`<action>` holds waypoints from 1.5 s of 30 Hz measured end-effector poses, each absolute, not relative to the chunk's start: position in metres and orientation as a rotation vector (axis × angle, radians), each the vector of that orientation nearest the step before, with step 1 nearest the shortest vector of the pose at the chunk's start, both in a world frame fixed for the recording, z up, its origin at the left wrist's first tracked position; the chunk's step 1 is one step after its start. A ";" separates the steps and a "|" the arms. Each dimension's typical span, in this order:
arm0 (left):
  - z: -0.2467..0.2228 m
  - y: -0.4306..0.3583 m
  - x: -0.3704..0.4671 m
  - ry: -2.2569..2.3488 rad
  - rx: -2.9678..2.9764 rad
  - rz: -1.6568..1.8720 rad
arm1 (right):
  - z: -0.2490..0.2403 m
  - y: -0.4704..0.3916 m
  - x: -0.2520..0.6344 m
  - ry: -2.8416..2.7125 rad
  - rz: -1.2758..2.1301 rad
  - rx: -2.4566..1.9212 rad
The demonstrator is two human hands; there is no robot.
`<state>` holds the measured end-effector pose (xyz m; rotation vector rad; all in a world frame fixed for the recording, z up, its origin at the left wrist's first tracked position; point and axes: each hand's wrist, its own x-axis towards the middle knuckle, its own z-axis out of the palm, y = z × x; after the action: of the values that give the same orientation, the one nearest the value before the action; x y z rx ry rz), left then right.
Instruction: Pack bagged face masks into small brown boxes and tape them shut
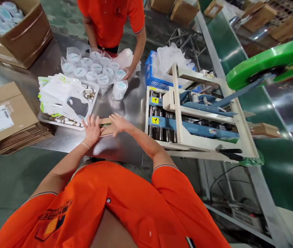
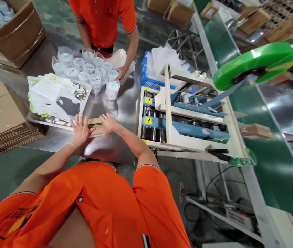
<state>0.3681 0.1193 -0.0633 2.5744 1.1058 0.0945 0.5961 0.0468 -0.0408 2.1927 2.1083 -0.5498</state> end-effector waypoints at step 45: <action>-0.015 0.248 0.271 1.699 2.134 0.849 | -0.064 -0.001 0.535 2.045 -1.426 2.582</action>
<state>0.2706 0.2477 -0.0149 2.1340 1.6992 0.8495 0.5351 -0.0013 -0.0641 2.5817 2.0453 -1.4256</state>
